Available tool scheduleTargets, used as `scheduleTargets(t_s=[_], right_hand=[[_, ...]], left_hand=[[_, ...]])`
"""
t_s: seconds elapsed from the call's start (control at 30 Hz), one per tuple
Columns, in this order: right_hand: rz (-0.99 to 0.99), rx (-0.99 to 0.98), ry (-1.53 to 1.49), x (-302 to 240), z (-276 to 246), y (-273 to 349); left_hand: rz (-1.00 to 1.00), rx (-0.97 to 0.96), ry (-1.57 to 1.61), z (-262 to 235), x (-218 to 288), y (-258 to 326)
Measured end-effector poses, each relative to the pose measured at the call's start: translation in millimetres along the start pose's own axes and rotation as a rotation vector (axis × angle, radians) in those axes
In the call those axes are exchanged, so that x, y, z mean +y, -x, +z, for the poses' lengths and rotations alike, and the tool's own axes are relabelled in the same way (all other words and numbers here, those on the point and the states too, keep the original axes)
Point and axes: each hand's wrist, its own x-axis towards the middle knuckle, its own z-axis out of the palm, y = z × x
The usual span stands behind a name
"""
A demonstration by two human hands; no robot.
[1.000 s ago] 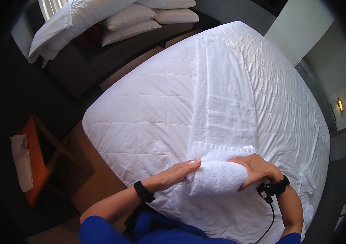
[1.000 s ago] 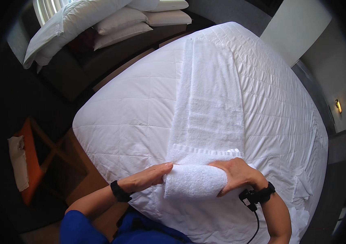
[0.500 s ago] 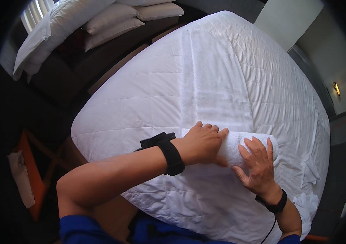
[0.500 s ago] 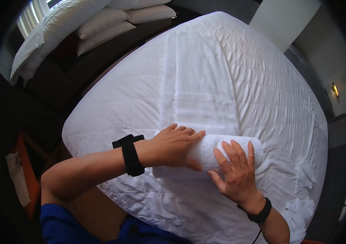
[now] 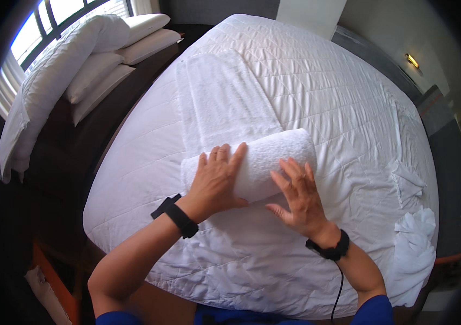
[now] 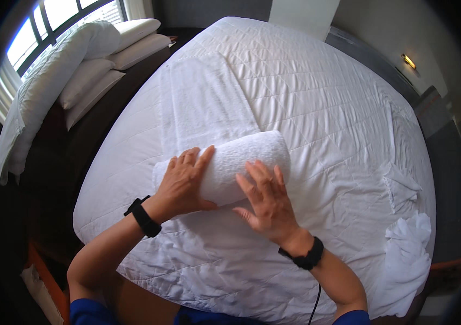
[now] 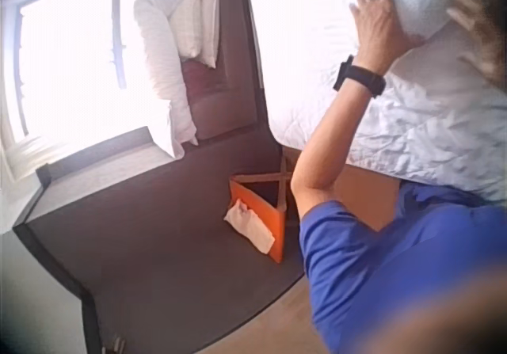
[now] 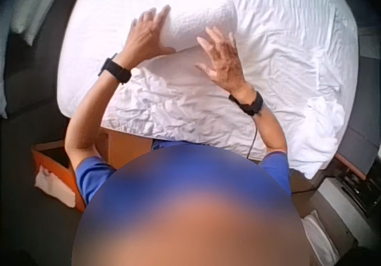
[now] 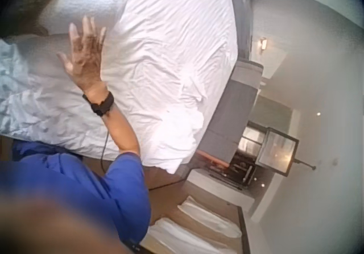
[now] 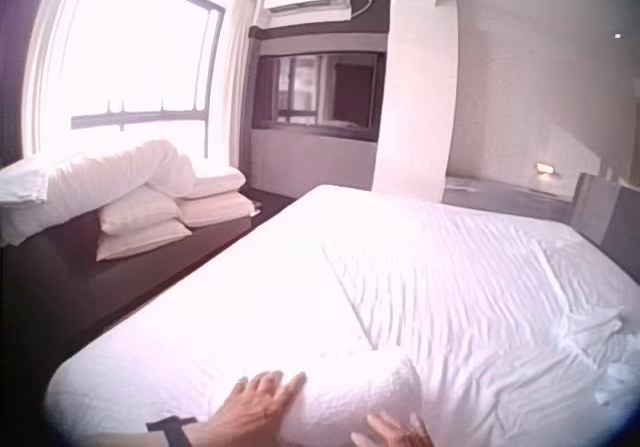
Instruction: The person enters a hotel room carrying towels and water bottles, places the bottles on a desk, and sets the towels on the bed. The person then folds and rolls towels on the bed by hand before picking up the rolled towels.
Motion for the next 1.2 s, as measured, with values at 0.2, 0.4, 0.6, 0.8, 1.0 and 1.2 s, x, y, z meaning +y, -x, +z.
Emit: scheduleTargets(t_s=[0.2, 0.4, 0.6, 0.8, 1.0, 1.2], right_hand=[[0.297, -0.18, -0.137, 10, -20, 186], [0.649, -0.041, -0.039, 41, -33, 288], [0.656, 0.053, 0.119, 33, -34, 285], [0.676, -0.018, 0.024, 15, -19, 291], [0.773, 0.082, 0.083, -24, 13, 275], [0.923, 0.015, 0.279, -9, 62, 302]], left_hand=[[-0.011, -0.009, -0.064, -2, 5, 6], [-0.029, -0.008, -0.119, 0, 3, 2], [-0.035, 0.036, -0.084, 17, 11, 5], [-0.065, 0.045, -0.099, 17, 8, 12], [-0.035, 0.073, -0.085, 14, 7, 12], [-0.012, 0.067, -0.004, 19, 5, 6]])
